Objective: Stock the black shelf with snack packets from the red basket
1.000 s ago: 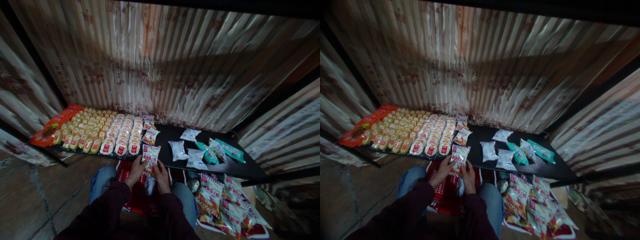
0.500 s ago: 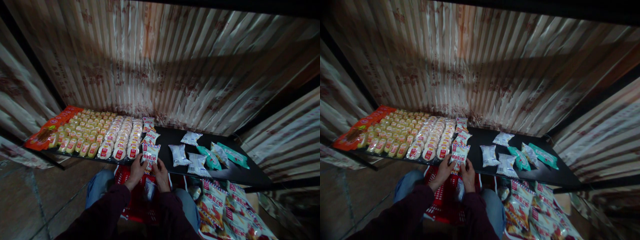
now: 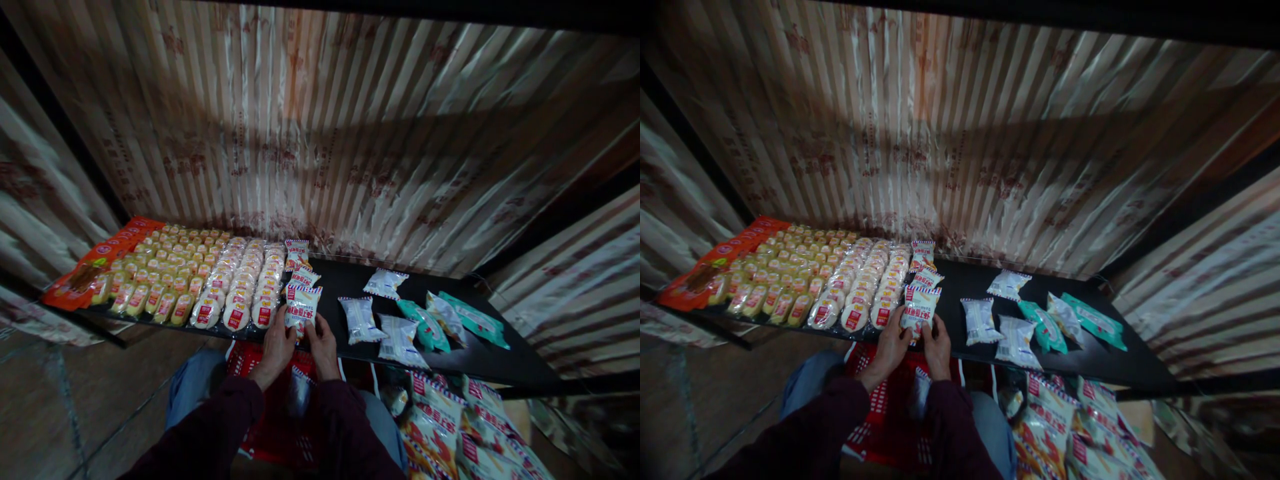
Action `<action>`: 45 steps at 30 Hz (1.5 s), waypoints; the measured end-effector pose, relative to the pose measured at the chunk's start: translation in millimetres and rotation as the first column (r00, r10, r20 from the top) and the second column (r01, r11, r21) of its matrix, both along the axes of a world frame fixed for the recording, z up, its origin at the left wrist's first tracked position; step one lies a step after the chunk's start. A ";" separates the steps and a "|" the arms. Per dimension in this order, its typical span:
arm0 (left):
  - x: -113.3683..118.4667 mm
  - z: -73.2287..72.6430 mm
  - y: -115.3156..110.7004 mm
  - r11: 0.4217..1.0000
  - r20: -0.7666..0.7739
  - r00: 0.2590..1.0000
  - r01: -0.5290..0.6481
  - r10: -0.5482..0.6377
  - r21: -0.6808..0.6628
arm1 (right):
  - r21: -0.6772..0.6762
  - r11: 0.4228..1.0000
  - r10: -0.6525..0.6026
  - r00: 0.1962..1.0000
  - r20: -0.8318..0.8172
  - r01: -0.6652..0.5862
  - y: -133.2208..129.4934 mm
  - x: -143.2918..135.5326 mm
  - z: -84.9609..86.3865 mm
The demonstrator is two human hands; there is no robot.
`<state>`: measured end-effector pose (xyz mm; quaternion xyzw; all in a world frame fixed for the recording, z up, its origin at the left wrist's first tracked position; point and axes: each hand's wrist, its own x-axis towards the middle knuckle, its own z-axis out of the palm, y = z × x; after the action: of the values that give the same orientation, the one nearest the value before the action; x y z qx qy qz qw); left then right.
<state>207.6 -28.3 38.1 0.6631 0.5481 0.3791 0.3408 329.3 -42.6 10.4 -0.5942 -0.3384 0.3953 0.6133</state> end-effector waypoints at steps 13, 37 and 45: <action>6.0 -10.1 9.5 0.997 -0.061 0.996 0.060 -0.057 0.052 | -0.100 0.995 -0.004 0.976 0.217 0.026 11.1 4.1 -5.3; 19.0 -21.1 7.8 0.992 -0.084 0.993 0.092 -0.085 0.086 | -0.064 0.997 -0.063 0.974 -0.220 0.050 63.8 24.5 6.6; 27.8 -13.0 18.2 0.998 0.023 0.998 0.059 -0.059 0.004 | -0.109 0.992 -0.083 0.976 -0.200 0.062 77.4 32.6 6.8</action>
<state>235.4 -10.2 25.1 0.6751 0.5237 0.3775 0.3569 361.9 34.7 17.1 -0.5929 -0.2311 0.4485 0.6276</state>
